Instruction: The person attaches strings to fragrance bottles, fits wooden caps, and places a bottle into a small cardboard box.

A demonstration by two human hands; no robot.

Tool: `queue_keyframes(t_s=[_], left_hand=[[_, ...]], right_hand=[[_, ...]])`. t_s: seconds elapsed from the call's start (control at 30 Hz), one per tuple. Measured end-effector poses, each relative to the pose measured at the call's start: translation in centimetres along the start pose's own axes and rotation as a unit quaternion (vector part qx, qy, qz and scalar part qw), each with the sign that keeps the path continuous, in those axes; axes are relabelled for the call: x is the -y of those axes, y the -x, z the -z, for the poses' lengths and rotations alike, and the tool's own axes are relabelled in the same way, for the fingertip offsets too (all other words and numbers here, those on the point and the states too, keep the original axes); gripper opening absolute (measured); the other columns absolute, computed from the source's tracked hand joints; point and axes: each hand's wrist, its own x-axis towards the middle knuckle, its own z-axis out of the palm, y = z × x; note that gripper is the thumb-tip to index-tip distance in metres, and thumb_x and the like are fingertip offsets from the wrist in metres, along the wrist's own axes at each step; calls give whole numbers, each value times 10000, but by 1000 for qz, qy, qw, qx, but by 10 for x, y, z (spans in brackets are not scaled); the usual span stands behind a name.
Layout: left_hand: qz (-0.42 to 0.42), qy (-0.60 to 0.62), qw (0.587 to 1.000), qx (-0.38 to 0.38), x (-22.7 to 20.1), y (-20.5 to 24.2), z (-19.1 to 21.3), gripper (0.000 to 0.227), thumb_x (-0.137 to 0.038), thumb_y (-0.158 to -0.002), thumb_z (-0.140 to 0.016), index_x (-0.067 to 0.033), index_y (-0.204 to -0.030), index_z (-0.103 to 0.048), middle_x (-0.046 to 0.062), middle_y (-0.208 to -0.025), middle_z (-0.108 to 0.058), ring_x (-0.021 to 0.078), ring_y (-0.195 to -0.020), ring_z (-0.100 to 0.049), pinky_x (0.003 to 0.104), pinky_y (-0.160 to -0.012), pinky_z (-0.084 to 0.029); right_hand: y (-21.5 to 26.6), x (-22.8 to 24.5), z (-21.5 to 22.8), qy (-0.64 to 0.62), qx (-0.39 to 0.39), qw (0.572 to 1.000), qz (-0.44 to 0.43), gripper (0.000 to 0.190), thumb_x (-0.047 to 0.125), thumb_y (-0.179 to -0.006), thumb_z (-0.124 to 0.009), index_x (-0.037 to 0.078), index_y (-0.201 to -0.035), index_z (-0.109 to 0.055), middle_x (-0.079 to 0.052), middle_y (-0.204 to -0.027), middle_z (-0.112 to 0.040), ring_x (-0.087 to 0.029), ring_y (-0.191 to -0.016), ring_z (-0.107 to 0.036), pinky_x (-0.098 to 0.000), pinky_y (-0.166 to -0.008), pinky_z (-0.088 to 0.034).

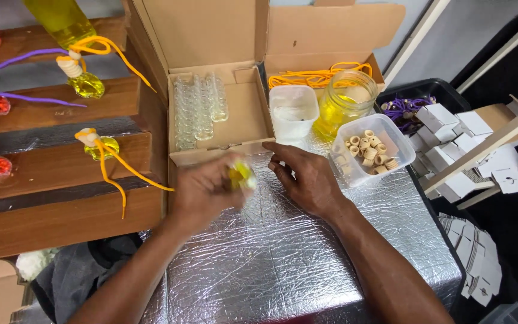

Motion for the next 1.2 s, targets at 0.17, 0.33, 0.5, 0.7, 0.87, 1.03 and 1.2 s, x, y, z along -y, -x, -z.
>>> queue_keyframes(t_s=[0.17,0.33,0.5,0.7,0.87,1.03,1.2], left_hand=[[13,-49,999,14,-8,1,-2,567,132,-690,-821,103,-1234,-663,254,-834,-760,199,-669,-722,344,-555,-682],[17,-30,996,84,-15,11,-14,640,98,-622,-916,71,-1228,-711,165,-733,-739,124,-626,-666,274,-526,-641],[13,-63,995,75,-26,18,-16,620,109,-644,-869,94,-1238,-690,217,-740,-766,180,-596,-717,299,-503,-663],[-32,-82,996,23,-9,6,-2,653,151,-700,-798,81,-1325,-624,228,-792,-744,199,-649,-718,340,-557,-690],[-48,-104,993,23,0,6,-4,657,156,-729,-781,53,-1354,-609,232,-843,-721,218,-704,-708,400,-638,-710],[-30,-49,998,-13,20,5,1,668,153,-777,-752,34,-1403,-553,197,-957,-703,200,-832,-715,379,-738,-704],[37,40,997,-56,29,6,0,619,26,-802,-818,-6,-1369,-571,180,-1028,-703,196,-863,-731,366,-780,-705]], right_hand=[[-1,0,1,6,2,1000,0,361,28,-933,-681,48,-1293,-690,-136,-859,-773,-323,-670,-736,-413,-590,-571],[-3,2,5,3,7,1000,-1,344,18,-934,-673,32,-1277,-693,-158,-853,-768,-334,-667,-733,-423,-568,-568],[-4,1,5,2,4,1000,-1,342,15,-931,-668,29,-1271,-698,-161,-843,-770,-334,-653,-731,-421,-554,-571],[-5,1,4,11,-2,1000,10,334,4,-922,-674,26,-1254,-702,-151,-821,-760,-324,-624,-722,-413,-530,-555],[-7,2,3,16,5,1000,21,323,17,-938,-672,41,-1258,-707,-137,-825,-763,-299,-612,-720,-396,-530,-556],[-3,6,-1,5,8,1000,14,329,22,-943,-662,66,-1266,-710,-116,-830,-762,-282,-605,-713,-388,-533,-549],[-5,26,-5,-43,28,998,36,297,-1,-910,-688,20,-1204,-731,-149,-814,-766,-306,-565,-705,-400,-512,-536]])
